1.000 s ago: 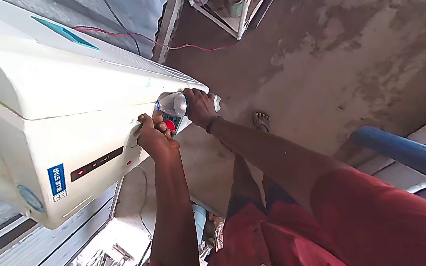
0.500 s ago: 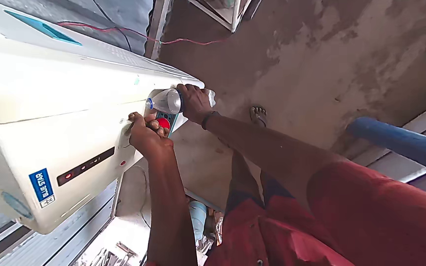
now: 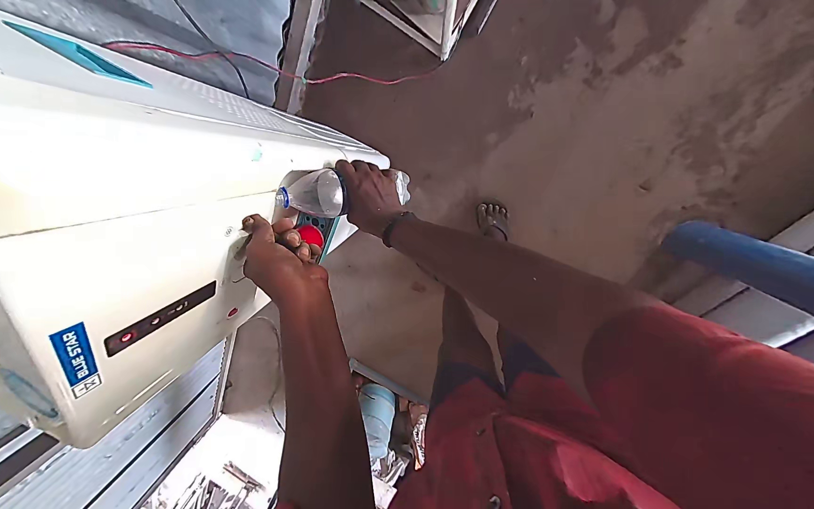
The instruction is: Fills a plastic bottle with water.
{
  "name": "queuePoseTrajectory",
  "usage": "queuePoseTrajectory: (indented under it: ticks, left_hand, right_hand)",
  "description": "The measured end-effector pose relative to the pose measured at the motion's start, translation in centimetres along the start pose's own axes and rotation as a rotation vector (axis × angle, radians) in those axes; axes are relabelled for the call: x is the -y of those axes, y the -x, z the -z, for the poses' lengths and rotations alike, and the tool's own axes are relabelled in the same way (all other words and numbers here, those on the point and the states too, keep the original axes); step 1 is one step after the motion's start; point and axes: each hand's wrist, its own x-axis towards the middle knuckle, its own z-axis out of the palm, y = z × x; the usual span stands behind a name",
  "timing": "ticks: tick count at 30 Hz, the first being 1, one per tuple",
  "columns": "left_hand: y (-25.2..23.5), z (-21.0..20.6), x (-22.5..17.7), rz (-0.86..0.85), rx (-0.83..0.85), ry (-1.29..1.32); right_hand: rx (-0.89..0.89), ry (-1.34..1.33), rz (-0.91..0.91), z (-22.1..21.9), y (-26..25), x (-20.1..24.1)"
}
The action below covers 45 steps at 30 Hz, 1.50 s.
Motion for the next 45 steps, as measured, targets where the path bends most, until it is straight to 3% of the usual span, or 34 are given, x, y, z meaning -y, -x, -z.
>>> queuePoseTrajectory:
  ticks: [45]
  left_hand:
    - [0.06,-0.04,-0.18,0.009,0.028,0.015]
  right_hand:
    - [0.016,-0.012,-0.007,0.31,0.12,0.28]
